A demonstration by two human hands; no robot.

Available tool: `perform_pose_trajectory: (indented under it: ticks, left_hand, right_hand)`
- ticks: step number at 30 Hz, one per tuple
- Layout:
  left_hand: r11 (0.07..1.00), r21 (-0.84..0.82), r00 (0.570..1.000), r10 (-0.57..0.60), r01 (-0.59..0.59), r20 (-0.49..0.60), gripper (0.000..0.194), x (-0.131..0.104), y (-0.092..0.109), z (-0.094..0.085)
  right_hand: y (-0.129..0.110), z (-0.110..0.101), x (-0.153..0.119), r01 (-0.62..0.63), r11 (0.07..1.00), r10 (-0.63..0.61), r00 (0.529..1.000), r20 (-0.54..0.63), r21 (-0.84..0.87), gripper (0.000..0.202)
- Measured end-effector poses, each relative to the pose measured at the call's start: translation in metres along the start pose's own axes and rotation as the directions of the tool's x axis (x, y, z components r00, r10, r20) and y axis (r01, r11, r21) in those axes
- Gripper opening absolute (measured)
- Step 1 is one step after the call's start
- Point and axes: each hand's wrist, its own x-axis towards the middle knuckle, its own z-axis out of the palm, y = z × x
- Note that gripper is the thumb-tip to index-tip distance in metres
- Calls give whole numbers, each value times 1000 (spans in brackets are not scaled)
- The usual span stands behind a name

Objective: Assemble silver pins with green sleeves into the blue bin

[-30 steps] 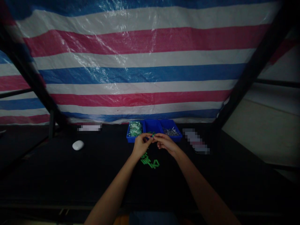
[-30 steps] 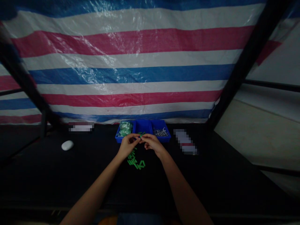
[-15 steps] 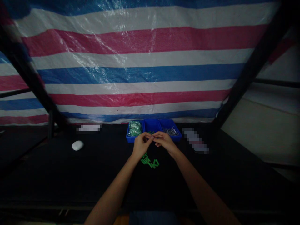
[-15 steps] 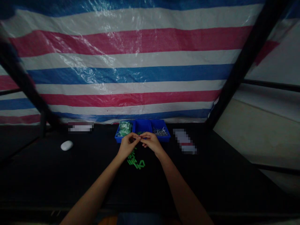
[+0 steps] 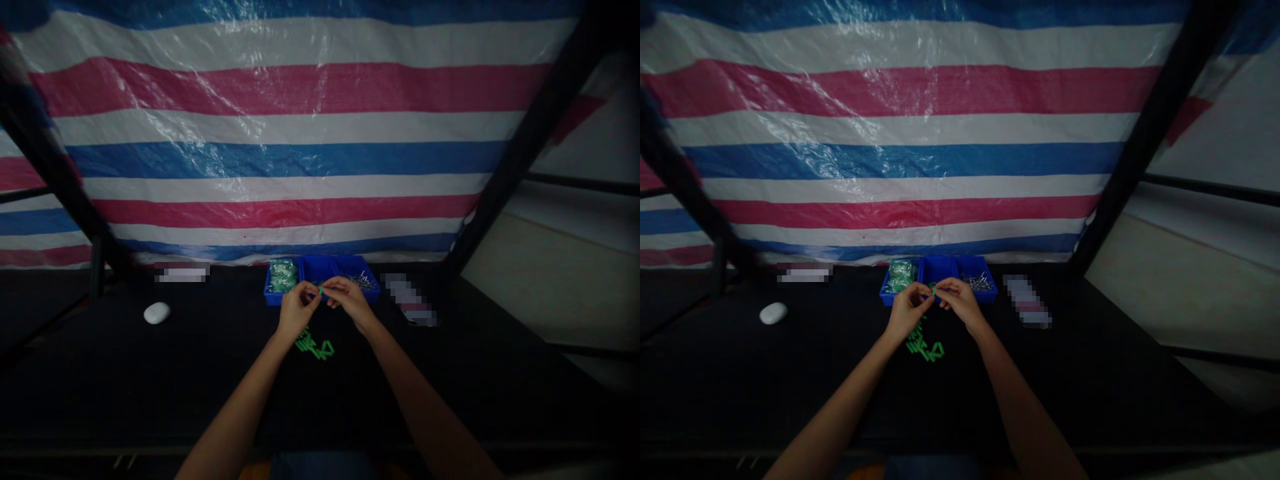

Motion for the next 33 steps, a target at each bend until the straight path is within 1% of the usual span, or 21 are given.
perform_pose_trajectory:
  ticks: [5, 11, 16, 20, 23, 26, 29, 33]
  left_hand:
    - [1000, -10, 1000, 10, -10, 9, 12, -1, -1, 0]
    - [998, -64, 1000, 3, -2, 29, 21, 1, -3, -1]
    - [990, -137, 999, -36, 36, -3, 25, 3, -8, -1]
    - [962, -258, 995, -95, 88, -15, 28, 7, -14, -1]
    - [925, -351, 988, -152, 145, 9, 29, 9, -15, 0]
    - [892, -417, 984, -170, 176, 52, 30, 9, -15, 1]
    - [875, -448, 983, -161, 185, 91, 28, 9, -14, 0]
    - [879, -441, 983, -154, 182, 98, 25, 9, -14, 2]
  right_hand:
    - [0, 0, -1, 4, 1000, -4, 1000, 3, -25, 30]
    - [5, -2, 2, -3, 999, 4, 1000, 5, -37, 29]
    - [5, -5, 3, -28, 999, 28, 1000, -2, -31, 29]
    - [3, -6, 1, -61, 998, 61, 997, 44, 2, 28]
    - [1, -4, -1, -92, 996, 91, 991, 98, 11, 27]
    - [2, -1, -4, -107, 994, 104, 984, 147, 12, 27]
    - [4, 2, -4, -107, 994, 104, 980, 172, 7, 28]
    - [6, 1, -4, -112, 994, 110, 978, 178, 3, 30]
